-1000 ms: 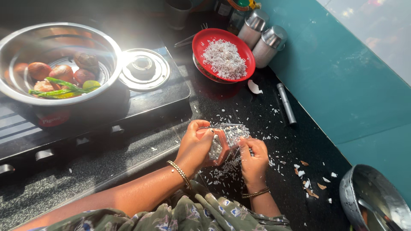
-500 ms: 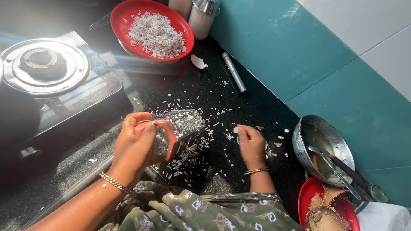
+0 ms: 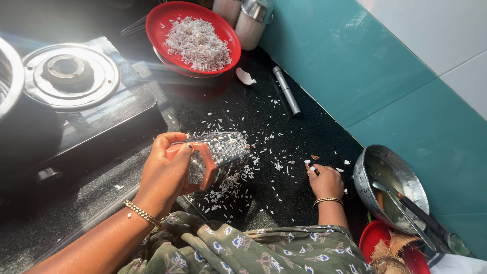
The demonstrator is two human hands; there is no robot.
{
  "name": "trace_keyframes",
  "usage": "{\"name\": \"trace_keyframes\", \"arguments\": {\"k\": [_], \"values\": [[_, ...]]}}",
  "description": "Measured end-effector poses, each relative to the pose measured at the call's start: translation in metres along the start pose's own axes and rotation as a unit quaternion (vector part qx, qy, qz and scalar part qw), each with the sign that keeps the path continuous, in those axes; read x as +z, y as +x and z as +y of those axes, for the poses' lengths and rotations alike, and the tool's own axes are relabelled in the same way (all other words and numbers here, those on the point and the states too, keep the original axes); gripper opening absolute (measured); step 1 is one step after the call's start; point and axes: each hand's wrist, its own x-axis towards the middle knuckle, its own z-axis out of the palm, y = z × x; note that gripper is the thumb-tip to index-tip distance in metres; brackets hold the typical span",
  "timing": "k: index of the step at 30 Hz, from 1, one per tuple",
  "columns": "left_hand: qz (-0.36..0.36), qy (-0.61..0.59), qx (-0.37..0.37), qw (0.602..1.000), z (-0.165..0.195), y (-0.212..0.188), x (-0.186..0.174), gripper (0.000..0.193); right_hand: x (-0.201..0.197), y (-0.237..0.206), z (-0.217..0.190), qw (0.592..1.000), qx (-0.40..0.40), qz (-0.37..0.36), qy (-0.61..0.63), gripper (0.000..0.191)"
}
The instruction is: The person grates coconut pieces using a handheld metal grater over a kitchen countertop. Shredded coconut accumulates on the counter and is periodically gathered and transferred into a red bowl. The person continues grating until the end of the clip.
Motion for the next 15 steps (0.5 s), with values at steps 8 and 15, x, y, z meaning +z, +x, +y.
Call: {"name": "trace_keyframes", "arguments": {"k": [8, 15], "values": [[0.009, -0.033, 0.017, 0.999, -0.02, 0.011, 0.003, 0.036, -0.018, 0.002, -0.03, 0.797, 0.141, -0.131, 0.572, 0.014], [0.035, 0.043, 0.118, 0.991, -0.024, 0.013, 0.014, 0.038, -0.045, -0.037, -0.122, 0.656, 0.005, -0.271, 0.705, 0.01]]}}
